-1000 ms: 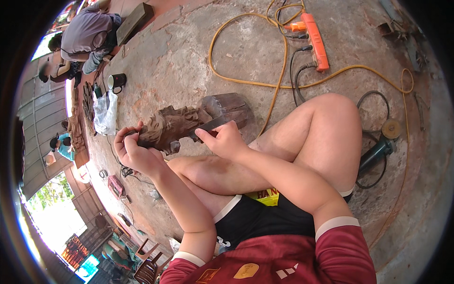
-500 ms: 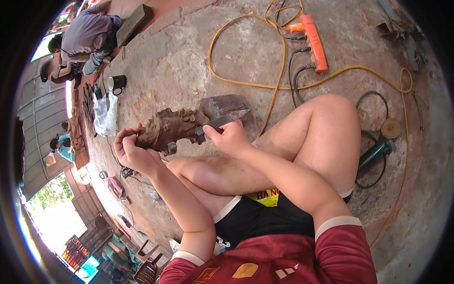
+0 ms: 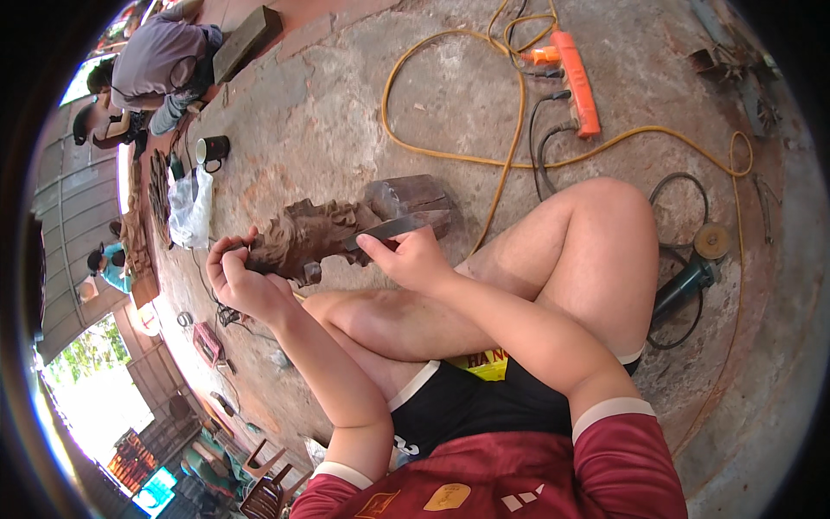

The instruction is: The person sits cross-legged on the floor and carves a piece of wood using a knife. They hold the wood in their left hand and use the knife in their right hand to shape and smooth the surface, occasionally rotating the object to work on different sides.

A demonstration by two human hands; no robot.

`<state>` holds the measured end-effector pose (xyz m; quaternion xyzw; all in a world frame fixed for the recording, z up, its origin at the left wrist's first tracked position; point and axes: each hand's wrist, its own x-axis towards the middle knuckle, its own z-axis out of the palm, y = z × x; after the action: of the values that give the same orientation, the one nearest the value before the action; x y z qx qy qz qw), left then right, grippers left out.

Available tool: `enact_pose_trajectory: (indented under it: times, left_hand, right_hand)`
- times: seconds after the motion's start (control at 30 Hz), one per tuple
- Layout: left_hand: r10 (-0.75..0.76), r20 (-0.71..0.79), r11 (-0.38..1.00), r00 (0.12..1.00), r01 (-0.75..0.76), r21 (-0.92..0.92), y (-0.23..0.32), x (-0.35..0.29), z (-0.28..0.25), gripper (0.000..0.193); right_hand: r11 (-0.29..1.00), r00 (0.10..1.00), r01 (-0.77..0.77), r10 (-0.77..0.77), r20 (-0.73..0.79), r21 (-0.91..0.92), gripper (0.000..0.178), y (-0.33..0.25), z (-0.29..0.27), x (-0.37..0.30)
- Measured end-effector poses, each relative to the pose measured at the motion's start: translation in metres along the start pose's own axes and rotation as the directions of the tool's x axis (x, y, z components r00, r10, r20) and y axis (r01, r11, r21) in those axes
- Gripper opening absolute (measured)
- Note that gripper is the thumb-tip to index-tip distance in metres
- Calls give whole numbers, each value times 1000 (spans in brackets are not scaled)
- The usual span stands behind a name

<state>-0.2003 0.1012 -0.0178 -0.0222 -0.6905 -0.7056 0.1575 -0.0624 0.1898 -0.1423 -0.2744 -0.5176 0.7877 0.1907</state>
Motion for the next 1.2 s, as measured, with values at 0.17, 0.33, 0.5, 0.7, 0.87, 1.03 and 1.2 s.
enact_pose_trajectory:
  times: [0.17, 0.33, 0.5, 0.7, 0.87, 1.03, 1.2]
  left_hand:
    - [-1, 2, 1000, 1000, 1, -9, 0, 0, 0, 20]
    - [-1, -6, 1000, 1000, 1, -18, -3, 3, -5, 19]
    - [-1, 2, 1000, 1000, 1, -14, -1, 2, -3, 19]
    - [-4, -10, 1000, 1000, 4, -8, -4, 5, -6, 20]
    - [-17, 0, 1000, 1000, 17, -4, -7, 10, -13, 21]
    - [-35, -20, 999, 999, 34, -14, -13, 13, -18, 21]
    - [-35, -31, 999, 999, 34, -16, -7, 6, -14, 22]
  right_hand:
    - [984, 995, -92, 96, 16, -153, 17, 3, -9, -1]
    - [999, 1000, 1, 0, 22, -45, 18, -9, -2, -5]
    - [994, 1000, -11, 9, -21, -105, 15, 11, -3, -6]
    - [996, 998, 60, -61, -3, -66, 15, -6, -4, -1]
    - [965, 982, 122, -83, 172, -232, 14, -14, -13, 2]
    - [955, 964, 200, -152, 218, -219, 14, -11, -13, 4]
    - [967, 981, 98, -54, 186, -236, 16, -12, -5, 3]
